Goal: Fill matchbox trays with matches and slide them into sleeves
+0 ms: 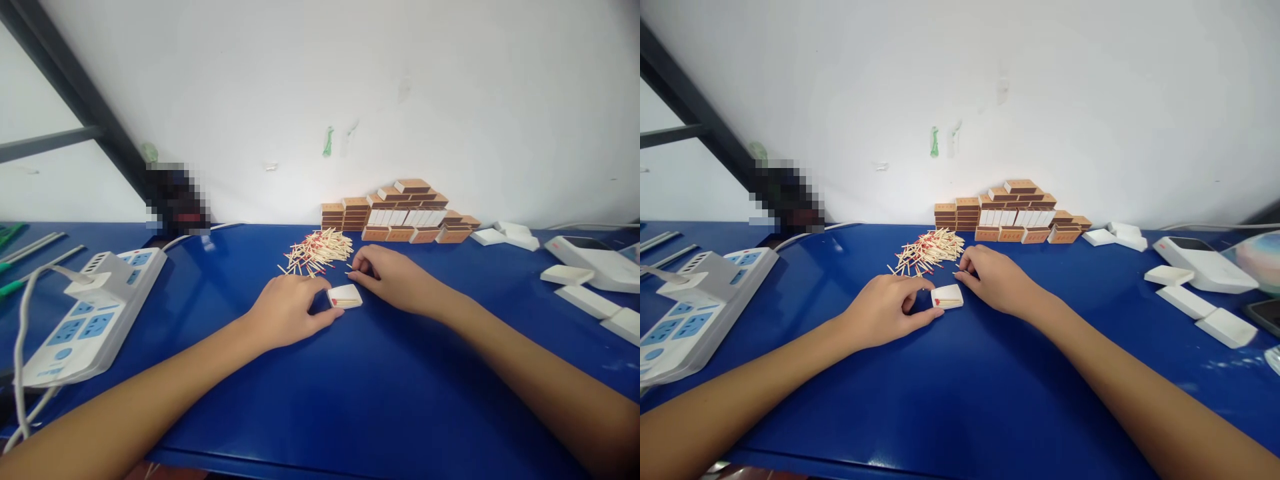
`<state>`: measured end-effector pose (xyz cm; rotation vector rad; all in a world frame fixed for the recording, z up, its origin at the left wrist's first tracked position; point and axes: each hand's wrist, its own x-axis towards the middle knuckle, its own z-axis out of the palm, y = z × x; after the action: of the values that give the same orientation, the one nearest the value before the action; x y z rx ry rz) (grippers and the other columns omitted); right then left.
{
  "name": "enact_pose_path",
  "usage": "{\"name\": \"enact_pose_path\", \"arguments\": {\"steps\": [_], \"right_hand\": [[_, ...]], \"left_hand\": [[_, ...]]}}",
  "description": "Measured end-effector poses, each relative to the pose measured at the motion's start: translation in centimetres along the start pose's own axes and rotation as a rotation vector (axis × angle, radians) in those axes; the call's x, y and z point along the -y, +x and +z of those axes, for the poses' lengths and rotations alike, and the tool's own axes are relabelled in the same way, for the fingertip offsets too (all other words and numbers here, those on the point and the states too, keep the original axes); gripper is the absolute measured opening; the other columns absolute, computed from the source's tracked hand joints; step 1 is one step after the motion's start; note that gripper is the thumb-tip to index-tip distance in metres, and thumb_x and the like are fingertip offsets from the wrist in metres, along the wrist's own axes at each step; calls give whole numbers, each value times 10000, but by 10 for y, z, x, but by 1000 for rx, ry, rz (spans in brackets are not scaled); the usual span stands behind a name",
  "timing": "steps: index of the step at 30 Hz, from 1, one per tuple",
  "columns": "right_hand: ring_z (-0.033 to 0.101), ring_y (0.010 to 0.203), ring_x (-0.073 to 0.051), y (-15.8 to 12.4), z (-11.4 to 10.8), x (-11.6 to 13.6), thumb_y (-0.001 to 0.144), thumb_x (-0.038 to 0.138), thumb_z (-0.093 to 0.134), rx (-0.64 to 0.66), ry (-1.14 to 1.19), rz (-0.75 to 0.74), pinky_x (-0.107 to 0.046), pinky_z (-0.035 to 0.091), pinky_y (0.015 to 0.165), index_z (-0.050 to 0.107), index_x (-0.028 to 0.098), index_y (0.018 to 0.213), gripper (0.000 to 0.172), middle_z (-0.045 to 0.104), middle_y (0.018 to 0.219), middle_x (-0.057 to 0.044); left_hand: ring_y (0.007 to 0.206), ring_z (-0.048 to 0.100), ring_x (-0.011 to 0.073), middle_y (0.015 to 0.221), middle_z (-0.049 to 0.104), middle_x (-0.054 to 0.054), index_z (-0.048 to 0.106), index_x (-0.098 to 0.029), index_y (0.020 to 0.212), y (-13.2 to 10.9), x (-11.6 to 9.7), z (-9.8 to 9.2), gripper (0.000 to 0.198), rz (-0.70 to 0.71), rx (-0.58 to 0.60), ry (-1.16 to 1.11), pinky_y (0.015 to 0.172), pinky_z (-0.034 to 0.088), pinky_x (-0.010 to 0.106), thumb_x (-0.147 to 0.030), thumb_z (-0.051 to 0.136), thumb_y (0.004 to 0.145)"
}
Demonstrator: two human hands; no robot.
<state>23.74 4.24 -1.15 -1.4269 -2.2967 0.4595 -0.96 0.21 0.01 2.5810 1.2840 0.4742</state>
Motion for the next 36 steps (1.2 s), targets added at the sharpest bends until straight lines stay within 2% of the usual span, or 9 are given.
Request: {"name": "enact_pose_path", "arguments": {"steps": [5, 11, 15, 19, 23, 27, 30, 33, 36], "right_hand": [[620, 840, -209, 5, 4, 1, 915, 391, 687, -83, -75, 39, -337, 450, 737, 611, 208, 963, 204, 674, 969, -61], [608, 830, -214, 7, 1, 7, 979, 310, 604, 0, -107, 46, -345, 441, 738, 641, 199, 852, 172, 660, 942, -76], [616, 886, -232, 4, -3, 11, 973, 278, 605, -21, -99, -14, -347, 442, 771, 622, 205, 848, 146, 682, 929, -82], [621, 835, -214, -1, -10, 16, 966, 291, 634, -20, -65, 36, -323, 417, 712, 640, 210, 872, 125, 715, 902, -57], [613, 793, -194, -3, -12, 16, 955, 295, 656, -11, -37, -7, -305, 411, 689, 698, 210, 992, 102, 726, 910, -38], [625, 816, -197, -5, -10, 14, 1000, 277, 550, -38, -32, -118, -309, 433, 714, 735, 209, 1175, 263, 715, 976, -71], [624, 798, -192, -8, -12, 18, 996, 283, 535, -57, 14, -139, -308, 437, 700, 778, 229, 1071, 260, 717, 948, -67], [577, 679, -169, -10, -15, 27, 952, 337, 614, -106, 144, -40, -302, 421, 630, 776, 235, 949, 191, 719, 811, -32], [569, 649, -160, -11, -15, 37, 907, 399, 685, -161, 352, 62, -301, 434, 609, 760, 222, 883, 194, 741, 795, -30]], "left_hand": [[586, 574, 144, 648, 630, -29, 742, -238, 1040, 2, 0, -1, 301, -15, 16, -12, 580, 333, 275, -508, 678, 924], [595, 581, 144, 663, 633, -30, 740, -241, 1044, 2, -1, -1, 306, -21, 19, -12, 581, 336, 279, -514, 674, 923], [595, 577, 144, 659, 627, -32, 741, -236, 1055, 1, -1, -3, 313, -21, 22, -9, 579, 343, 282, -512, 676, 922], [599, 583, 145, 663, 631, -34, 742, -240, 1067, 1, -1, -3, 309, -20, 17, -5, 581, 345, 281, -505, 680, 922], [595, 582, 146, 663, 634, -32, 742, -232, 1068, 1, 0, -3, 323, -12, 18, -2, 584, 352, 282, -513, 678, 922], [583, 578, 143, 654, 632, -34, 745, -227, 1070, 1, 0, -3, 311, -5, 10, 1, 580, 354, 280, -493, 687, 920], [583, 579, 142, 658, 637, -31, 745, -227, 1070, 1, 0, -4, 311, -1, 9, -7, 578, 357, 277, -494, 683, 924], [588, 586, 143, 667, 648, -27, 742, -227, 1061, 2, 0, -4, 314, -9, 5, -5, 582, 360, 275, -502, 680, 924], [569, 581, 138, 650, 646, -34, 743, -232, 1030, 2, 1, -2, 302, -15, -23, -2, 577, 349, 278, -507, 669, 928]]}}
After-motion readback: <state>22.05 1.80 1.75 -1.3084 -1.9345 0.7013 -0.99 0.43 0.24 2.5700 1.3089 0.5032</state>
